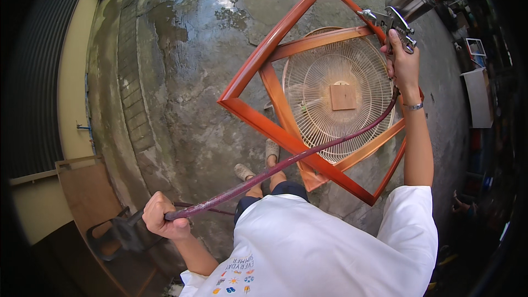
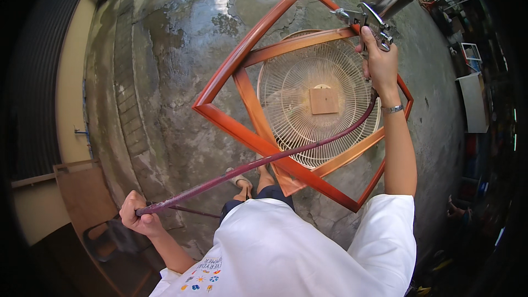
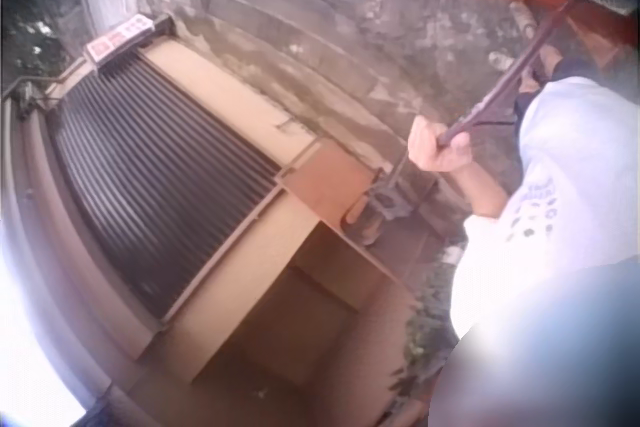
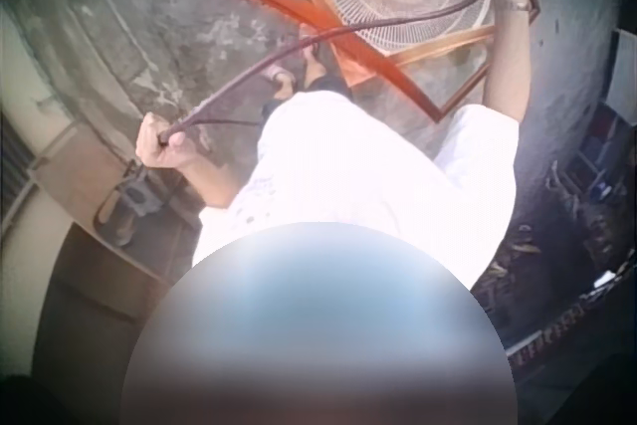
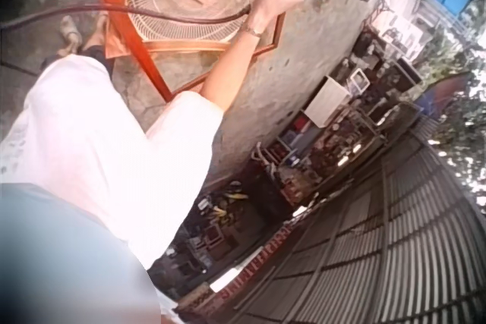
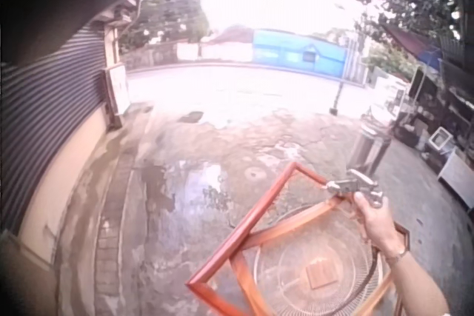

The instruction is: The person pours paint into a spray gun, then walks outside to spray paint a wooden frame resting on a fan. The person applies paint to the frame from multiple angles.

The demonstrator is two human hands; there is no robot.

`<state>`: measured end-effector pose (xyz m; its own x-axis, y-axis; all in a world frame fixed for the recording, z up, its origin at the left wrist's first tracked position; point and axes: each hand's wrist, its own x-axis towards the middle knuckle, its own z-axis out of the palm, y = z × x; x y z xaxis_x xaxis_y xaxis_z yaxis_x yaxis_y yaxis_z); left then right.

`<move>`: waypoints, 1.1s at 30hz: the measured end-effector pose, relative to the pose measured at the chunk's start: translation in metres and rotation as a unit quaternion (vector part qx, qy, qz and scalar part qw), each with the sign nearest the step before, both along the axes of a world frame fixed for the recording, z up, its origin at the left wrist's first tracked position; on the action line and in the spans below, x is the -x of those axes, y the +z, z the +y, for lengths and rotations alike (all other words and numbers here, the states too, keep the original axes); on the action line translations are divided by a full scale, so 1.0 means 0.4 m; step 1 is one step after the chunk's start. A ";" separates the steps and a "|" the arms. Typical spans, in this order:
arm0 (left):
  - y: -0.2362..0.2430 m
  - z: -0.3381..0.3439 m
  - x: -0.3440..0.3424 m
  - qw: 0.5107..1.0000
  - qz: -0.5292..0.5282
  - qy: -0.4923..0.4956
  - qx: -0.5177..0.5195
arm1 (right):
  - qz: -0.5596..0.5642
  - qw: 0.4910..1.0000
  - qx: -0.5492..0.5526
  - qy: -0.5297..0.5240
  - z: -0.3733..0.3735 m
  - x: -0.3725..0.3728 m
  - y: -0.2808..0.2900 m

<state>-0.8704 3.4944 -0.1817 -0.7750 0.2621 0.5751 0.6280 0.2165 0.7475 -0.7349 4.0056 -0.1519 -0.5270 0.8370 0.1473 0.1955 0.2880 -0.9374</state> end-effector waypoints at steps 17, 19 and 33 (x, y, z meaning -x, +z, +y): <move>0.011 -0.145 0.042 0.997 0.013 -0.034 -0.074 | -0.096 0.952 0.133 0.257 -0.520 -0.211 0.062; 0.016 -0.145 0.036 0.996 0.018 -0.052 -0.076 | -0.086 0.959 0.115 0.244 -0.482 -0.200 0.044; 0.043 0.050 -0.049 0.995 0.034 -0.088 0.014 | -0.013 0.997 -0.052 -0.046 0.186 0.085 -0.050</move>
